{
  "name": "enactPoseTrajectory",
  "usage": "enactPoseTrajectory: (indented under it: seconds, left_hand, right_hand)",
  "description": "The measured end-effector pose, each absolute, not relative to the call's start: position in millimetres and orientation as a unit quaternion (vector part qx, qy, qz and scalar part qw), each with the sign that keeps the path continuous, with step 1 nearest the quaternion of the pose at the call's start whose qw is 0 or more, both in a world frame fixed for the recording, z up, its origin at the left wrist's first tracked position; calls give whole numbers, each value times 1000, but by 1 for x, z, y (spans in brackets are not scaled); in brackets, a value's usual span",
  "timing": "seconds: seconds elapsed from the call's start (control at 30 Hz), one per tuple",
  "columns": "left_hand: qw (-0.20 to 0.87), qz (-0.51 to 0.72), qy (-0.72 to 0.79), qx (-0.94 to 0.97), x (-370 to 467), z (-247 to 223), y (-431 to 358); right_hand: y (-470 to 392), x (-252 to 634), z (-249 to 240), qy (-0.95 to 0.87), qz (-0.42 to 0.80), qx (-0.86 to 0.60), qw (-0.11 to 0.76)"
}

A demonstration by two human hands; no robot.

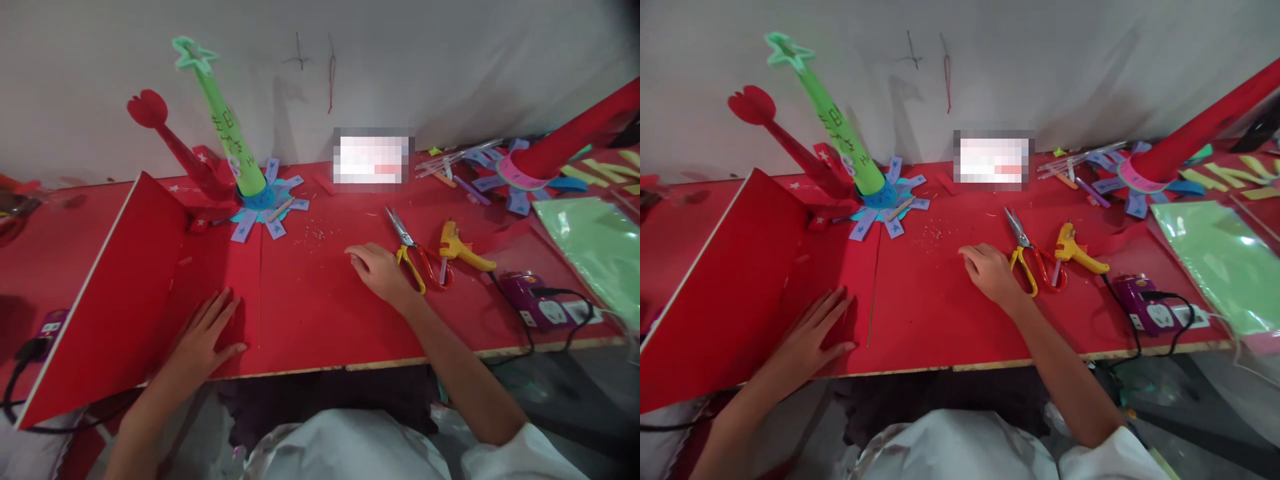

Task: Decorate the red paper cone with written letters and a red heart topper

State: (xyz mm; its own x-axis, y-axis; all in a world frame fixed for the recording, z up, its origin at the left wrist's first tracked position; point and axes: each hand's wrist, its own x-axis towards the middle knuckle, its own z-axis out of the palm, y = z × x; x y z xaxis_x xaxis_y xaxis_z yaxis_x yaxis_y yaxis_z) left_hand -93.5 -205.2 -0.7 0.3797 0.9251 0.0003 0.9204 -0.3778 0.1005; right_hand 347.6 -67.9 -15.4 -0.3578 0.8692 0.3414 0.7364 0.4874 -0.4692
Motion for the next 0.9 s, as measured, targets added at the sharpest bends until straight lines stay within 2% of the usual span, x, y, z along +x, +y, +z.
enactPoseTrajectory:
  seconds: [0.23, 0.5, 0.7, 0.8, 0.9]
  left_hand:
    - [50, 40, 487, 871, -82, 4, -209]
    - [-16, 141, 431, 891, -67, 20, -216]
    - [27, 237, 589, 772, -55, 21, -223]
    - [91, 292, 679, 668, -49, 26, -219]
    - [166, 354, 697, 602, -47, 34, -212]
  right_hand:
    - [-66, 348, -22, -811, 133, -497, 278]
    - [-68, 346, -24, -828, 130, -466, 284]
    - [-69, 346, -23, -836, 136, -453, 278]
    - [-69, 346, -23, -835, 141, -454, 277]
    - [-70, 346, -22, -835, 141, -456, 274]
